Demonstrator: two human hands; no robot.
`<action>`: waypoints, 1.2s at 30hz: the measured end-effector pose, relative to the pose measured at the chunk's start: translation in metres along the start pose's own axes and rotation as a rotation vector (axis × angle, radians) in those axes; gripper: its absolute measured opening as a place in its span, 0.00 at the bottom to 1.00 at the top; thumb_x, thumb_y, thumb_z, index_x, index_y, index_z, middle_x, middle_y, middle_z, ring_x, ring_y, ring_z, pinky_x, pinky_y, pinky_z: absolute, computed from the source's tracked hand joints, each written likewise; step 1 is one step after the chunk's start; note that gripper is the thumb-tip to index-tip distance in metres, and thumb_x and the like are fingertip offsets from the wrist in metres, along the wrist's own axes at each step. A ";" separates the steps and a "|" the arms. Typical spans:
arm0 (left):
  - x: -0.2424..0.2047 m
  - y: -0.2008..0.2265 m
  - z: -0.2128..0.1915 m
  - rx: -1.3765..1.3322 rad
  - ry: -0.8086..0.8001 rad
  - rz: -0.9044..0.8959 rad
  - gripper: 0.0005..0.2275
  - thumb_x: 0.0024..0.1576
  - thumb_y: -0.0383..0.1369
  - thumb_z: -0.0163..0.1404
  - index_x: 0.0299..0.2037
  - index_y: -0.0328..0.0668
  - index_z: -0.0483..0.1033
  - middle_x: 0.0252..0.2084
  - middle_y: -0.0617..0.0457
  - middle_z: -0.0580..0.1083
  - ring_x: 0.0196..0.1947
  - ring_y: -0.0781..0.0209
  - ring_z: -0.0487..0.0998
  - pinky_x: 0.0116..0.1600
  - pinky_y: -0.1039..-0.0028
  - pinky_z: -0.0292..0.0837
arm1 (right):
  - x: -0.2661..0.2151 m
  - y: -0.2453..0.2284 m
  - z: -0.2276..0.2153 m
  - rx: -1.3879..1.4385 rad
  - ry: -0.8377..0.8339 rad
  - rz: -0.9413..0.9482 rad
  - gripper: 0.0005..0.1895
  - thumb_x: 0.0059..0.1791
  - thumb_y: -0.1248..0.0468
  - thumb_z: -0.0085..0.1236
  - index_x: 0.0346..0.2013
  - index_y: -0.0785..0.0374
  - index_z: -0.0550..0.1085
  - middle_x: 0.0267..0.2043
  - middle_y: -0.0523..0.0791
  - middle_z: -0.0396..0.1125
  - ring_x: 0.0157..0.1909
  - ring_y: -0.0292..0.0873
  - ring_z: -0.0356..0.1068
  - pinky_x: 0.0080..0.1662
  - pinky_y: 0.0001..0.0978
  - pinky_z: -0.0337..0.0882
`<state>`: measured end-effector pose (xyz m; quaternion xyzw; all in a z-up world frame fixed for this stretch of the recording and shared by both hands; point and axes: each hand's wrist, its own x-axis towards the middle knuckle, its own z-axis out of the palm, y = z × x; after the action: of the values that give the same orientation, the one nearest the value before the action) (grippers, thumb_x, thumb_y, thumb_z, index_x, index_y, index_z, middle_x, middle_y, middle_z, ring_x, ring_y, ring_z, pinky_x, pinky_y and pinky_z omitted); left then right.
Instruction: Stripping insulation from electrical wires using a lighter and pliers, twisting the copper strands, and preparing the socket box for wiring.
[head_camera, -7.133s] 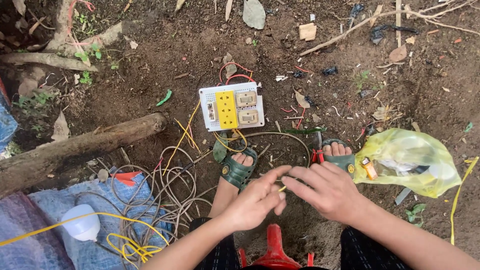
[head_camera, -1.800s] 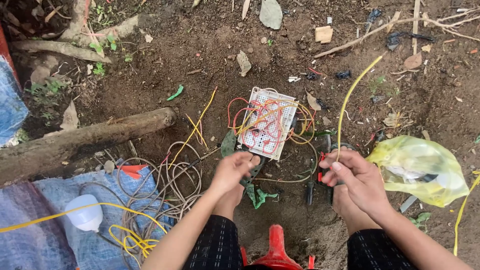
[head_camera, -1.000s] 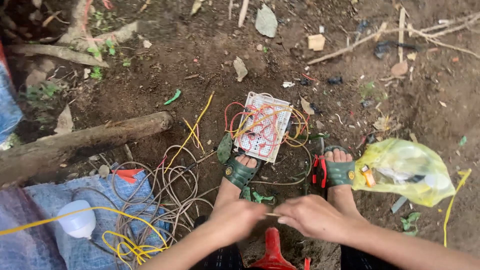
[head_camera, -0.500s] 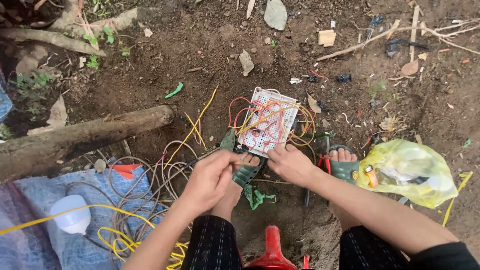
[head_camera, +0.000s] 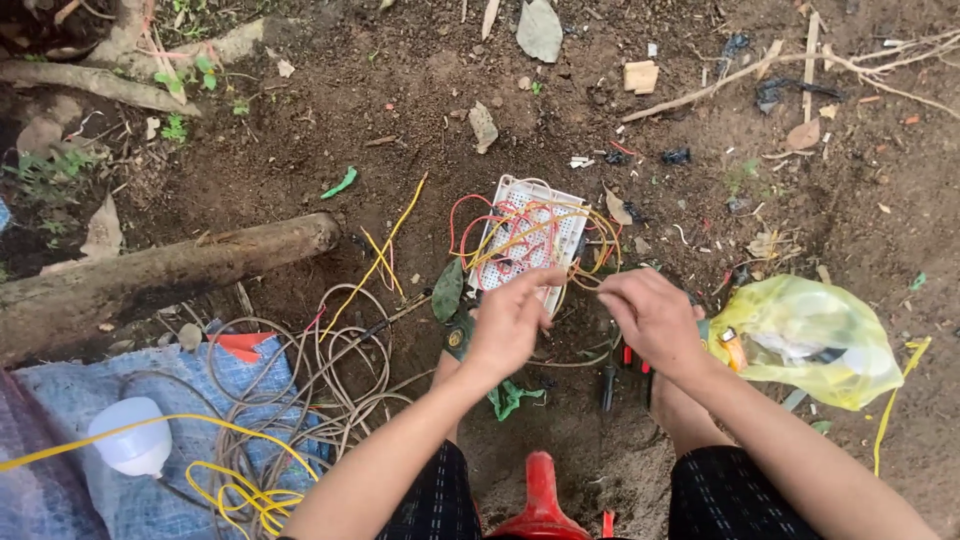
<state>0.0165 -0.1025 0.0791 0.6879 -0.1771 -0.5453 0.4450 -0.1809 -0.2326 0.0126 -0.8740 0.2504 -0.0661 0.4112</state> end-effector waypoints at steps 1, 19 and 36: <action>0.001 0.005 -0.005 -0.006 0.038 0.004 0.17 0.61 0.16 0.39 0.55 0.33 0.77 0.38 0.43 0.80 0.30 0.59 0.79 0.38 0.73 0.75 | 0.001 -0.003 -0.002 -0.089 -0.007 -0.022 0.06 0.53 0.60 0.56 0.44 0.48 0.78 0.38 0.36 0.73 0.42 0.43 0.74 0.41 0.35 0.74; 0.019 -0.028 -0.004 -0.226 0.152 -0.287 0.15 0.57 0.20 0.45 0.49 0.36 0.83 0.28 0.49 0.74 0.19 0.72 0.73 0.25 0.82 0.74 | 0.003 0.007 0.040 -0.003 0.037 -0.189 0.04 0.52 0.59 0.58 0.35 0.52 0.79 0.31 0.38 0.70 0.35 0.41 0.72 0.37 0.30 0.72; 0.020 -0.081 0.019 -0.155 0.003 -0.013 0.09 0.58 0.23 0.55 0.47 0.39 0.83 0.27 0.52 0.77 0.19 0.74 0.68 0.25 0.82 0.67 | 0.028 0.032 0.001 0.456 0.023 0.342 0.07 0.50 0.65 0.64 0.42 0.59 0.83 0.33 0.49 0.74 0.36 0.44 0.70 0.43 0.39 0.69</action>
<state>-0.0136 -0.0817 0.0021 0.6535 -0.1290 -0.5591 0.4937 -0.1685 -0.2633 -0.0143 -0.7031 0.3776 -0.0602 0.5996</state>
